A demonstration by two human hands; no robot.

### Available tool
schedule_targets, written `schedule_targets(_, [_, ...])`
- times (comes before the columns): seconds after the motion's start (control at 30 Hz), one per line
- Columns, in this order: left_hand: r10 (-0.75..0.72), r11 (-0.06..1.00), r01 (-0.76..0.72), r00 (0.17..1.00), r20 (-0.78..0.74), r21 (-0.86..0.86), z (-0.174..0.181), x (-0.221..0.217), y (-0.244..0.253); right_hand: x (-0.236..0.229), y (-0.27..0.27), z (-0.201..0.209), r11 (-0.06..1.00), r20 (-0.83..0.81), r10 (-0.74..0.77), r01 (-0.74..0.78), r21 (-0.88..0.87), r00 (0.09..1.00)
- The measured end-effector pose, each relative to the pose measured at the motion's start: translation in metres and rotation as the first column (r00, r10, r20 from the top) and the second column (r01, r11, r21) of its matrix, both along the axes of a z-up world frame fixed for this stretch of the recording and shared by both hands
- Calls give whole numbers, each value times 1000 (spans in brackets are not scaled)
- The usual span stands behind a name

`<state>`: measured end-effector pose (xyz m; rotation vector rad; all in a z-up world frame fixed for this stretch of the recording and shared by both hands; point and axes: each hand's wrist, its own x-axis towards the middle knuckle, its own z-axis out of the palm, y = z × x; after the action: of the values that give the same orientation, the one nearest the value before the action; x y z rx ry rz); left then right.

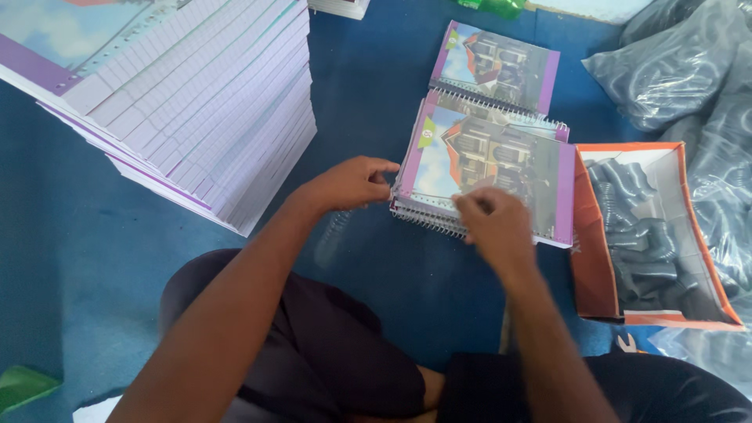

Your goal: The person sits on the floor and assembles spiral-bound notebooks by inserting plastic spiral coils into pre-punched holes. They handle stacks of notebooks, align the pages, and thread the coils through the holes to bind them.

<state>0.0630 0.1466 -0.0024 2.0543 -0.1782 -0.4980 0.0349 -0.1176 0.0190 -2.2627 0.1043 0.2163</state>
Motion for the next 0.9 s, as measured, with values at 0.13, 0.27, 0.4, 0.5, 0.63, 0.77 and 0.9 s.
schedule_targets(0.13, [-3,999,4,1000,-28,45,3,-1,-2,19,-33,2,980,477,147,-63,-186,867])
schedule_targets(0.27, [-34,999,36,996,-78,23,3,1,-3,37,-57,-12,929,512,287,-104,-357,810])
schedule_targets(0.4, [-56,998,55,995,-80,-7,2,-3,-2,48,-69,-32,884,469,364,-139,-447,805])
schedule_targets(0.5, [-61,997,66,993,-101,47,3,-4,-3,52,-74,-40,875,383,374,-184,-449,845])
schedule_targets(0.63, [-85,996,88,992,-94,32,3,-6,-3,52,-76,-44,884,372,353,-175,-434,859])
schedule_targets(0.77, [-83,994,88,992,-91,61,2,-6,-6,48,-79,-41,885,359,340,-167,-435,869])
schedule_targets(0.9, [-100,984,114,989,-105,138,1,-6,-8,46,-78,-39,879,354,353,-177,-443,866])
